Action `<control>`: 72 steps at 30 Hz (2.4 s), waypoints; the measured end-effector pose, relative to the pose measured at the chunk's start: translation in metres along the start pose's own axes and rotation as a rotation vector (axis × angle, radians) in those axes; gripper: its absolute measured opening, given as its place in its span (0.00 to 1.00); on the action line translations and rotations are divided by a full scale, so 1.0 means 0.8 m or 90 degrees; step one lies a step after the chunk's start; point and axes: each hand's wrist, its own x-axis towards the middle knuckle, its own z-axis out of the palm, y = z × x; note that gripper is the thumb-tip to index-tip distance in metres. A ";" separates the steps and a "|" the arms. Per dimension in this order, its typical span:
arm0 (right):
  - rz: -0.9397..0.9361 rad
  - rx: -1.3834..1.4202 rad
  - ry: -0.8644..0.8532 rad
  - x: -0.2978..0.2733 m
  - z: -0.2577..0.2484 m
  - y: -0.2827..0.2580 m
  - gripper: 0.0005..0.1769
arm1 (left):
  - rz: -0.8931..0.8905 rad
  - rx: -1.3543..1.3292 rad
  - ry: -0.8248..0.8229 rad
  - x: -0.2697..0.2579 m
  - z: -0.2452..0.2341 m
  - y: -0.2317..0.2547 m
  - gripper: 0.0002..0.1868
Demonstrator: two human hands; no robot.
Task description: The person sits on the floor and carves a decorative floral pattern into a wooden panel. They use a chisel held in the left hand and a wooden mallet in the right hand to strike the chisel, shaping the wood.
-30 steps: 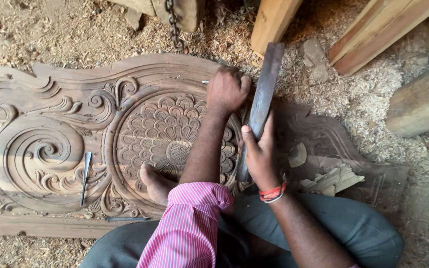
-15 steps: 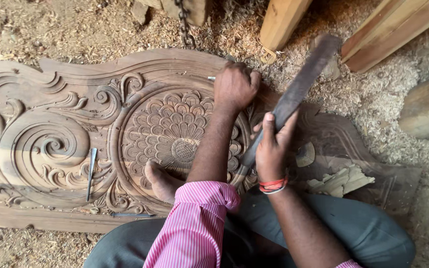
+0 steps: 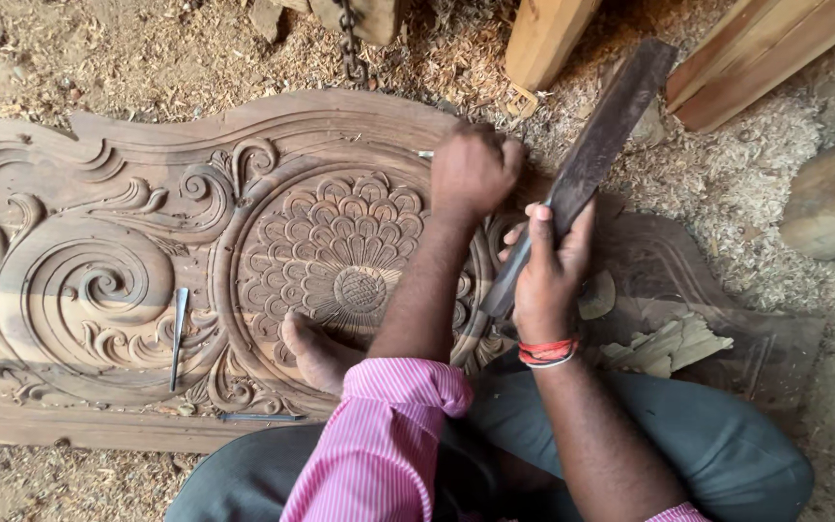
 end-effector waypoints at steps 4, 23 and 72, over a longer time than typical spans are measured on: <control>-0.009 0.002 0.021 0.008 -0.004 -0.004 0.24 | -0.034 0.003 -0.081 -0.004 0.004 0.004 0.22; 0.008 -0.102 0.000 -0.006 0.004 0.020 0.41 | -0.069 -0.023 0.006 0.017 0.003 -0.030 0.24; -0.528 -0.743 -0.061 0.008 0.007 -0.003 0.50 | -0.120 -0.059 0.033 0.021 0.024 -0.045 0.22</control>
